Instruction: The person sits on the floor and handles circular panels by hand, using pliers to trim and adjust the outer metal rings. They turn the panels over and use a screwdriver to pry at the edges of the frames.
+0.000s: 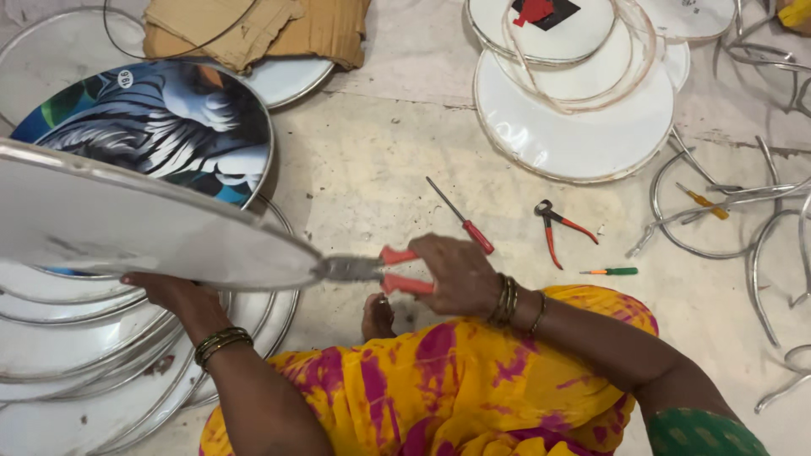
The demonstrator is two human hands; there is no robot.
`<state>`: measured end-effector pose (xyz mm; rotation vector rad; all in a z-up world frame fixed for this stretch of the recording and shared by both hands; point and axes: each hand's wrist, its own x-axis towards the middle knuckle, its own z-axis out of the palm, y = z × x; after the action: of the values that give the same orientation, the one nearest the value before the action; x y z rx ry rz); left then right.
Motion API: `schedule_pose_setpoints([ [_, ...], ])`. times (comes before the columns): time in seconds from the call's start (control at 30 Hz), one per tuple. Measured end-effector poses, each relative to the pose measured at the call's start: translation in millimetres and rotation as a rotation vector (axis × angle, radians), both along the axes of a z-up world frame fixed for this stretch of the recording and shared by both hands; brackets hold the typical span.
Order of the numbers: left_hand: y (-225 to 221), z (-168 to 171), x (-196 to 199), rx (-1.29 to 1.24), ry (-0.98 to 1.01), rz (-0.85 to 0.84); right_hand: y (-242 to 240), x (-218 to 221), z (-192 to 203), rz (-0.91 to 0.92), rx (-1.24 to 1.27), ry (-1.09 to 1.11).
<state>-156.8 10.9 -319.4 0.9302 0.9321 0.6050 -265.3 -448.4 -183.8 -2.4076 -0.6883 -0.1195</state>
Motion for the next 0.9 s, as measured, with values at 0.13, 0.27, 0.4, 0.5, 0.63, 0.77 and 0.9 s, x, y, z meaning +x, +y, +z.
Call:
schedule_pose_setpoints([
  [0.13,-27,-28,-2,0.397,0.212,-0.550,8,-24,14,0.193,0.131,0.115],
  [0.27,-105,-58,-39,0.641,0.344,-1.181,23,-41,13,0.420,0.279,0.233],
  [0.4,-185,-62,-62,0.241,0.395,-1.446,24,-42,11,0.446,0.198,0.189],
  [0.5,-193,-43,-49,0.191,0.303,-1.398,23,-36,12,0.480,0.290,0.047],
  [0.63,-129,3,-18,0.215,0.025,-1.030,13,-18,7,0.499,0.331,0.076],
  [0.77,-46,62,-12,0.107,-0.287,-0.404,-7,4,-19,0.287,0.263,0.226],
  [0.9,-22,100,-34,0.396,-0.448,-0.001,-9,45,-82,-0.199,0.034,0.563],
])
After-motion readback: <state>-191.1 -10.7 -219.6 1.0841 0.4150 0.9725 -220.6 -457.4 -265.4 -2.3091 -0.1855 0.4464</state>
